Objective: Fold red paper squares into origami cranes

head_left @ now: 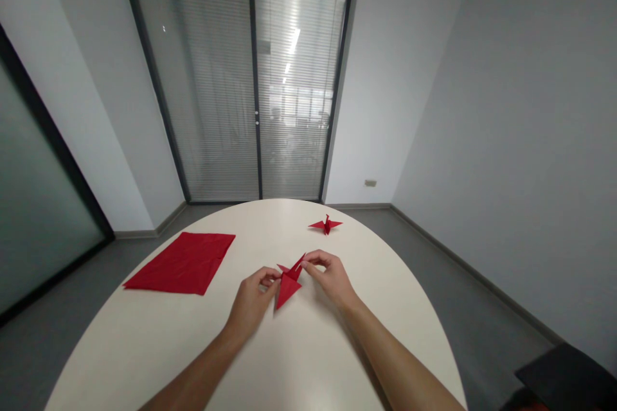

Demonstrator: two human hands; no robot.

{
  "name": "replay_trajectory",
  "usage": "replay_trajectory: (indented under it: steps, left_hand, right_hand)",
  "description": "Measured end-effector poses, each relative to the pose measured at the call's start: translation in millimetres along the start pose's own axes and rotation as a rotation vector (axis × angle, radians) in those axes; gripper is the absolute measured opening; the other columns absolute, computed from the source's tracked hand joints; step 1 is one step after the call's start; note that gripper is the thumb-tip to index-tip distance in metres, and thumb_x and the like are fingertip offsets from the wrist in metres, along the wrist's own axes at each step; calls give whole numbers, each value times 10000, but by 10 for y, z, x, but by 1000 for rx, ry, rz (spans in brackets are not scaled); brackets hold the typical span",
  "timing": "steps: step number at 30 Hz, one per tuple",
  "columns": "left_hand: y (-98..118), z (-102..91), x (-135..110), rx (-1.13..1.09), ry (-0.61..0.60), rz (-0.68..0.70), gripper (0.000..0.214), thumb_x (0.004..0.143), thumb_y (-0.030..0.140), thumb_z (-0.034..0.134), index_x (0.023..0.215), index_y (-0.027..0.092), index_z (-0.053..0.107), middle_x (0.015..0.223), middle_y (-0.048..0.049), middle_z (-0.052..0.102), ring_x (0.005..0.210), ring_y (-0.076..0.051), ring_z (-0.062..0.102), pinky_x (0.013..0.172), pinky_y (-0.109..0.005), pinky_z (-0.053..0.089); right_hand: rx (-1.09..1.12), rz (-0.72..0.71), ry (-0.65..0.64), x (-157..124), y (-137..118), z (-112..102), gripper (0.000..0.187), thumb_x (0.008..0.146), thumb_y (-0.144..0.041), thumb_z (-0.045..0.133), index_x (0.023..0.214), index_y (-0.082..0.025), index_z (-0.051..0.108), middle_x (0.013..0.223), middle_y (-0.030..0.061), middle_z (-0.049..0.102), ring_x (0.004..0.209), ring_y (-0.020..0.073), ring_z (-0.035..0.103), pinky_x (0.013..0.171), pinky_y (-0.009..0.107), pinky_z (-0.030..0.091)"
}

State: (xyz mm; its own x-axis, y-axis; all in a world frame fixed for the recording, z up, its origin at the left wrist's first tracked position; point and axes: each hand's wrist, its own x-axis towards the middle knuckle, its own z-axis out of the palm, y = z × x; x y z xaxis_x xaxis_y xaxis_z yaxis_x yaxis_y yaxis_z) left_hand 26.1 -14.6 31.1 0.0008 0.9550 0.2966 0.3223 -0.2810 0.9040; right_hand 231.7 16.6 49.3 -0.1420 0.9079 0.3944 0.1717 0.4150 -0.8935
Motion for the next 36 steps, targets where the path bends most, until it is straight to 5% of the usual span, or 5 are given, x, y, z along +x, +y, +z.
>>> replay_trajectory:
  steps: [17, 36]
  left_hand:
    - [22, -4, -20, 5, -25, 5, 178, 780, 308, 575, 841, 198, 701, 782, -30, 714, 727, -198, 656, 669, -274, 515]
    - [8, -6, -15, 32, -41, 1, 204, 800, 324, 577, 861, 186, 714, 763, -29, 705, 701, -194, 638, 638, -271, 487]
  right_hand:
    - [-104, -223, -63, -24, -92, -32, 137, 868, -370, 692, 888, -250, 755, 953, 74, 752, 922, 240, 683, 889, 403, 518]
    - [28, 8, -84, 5, -1, -45, 175, 804, -354, 729, 850, -188, 695, 861, 59, 745, 852, 220, 691, 850, 367, 504]
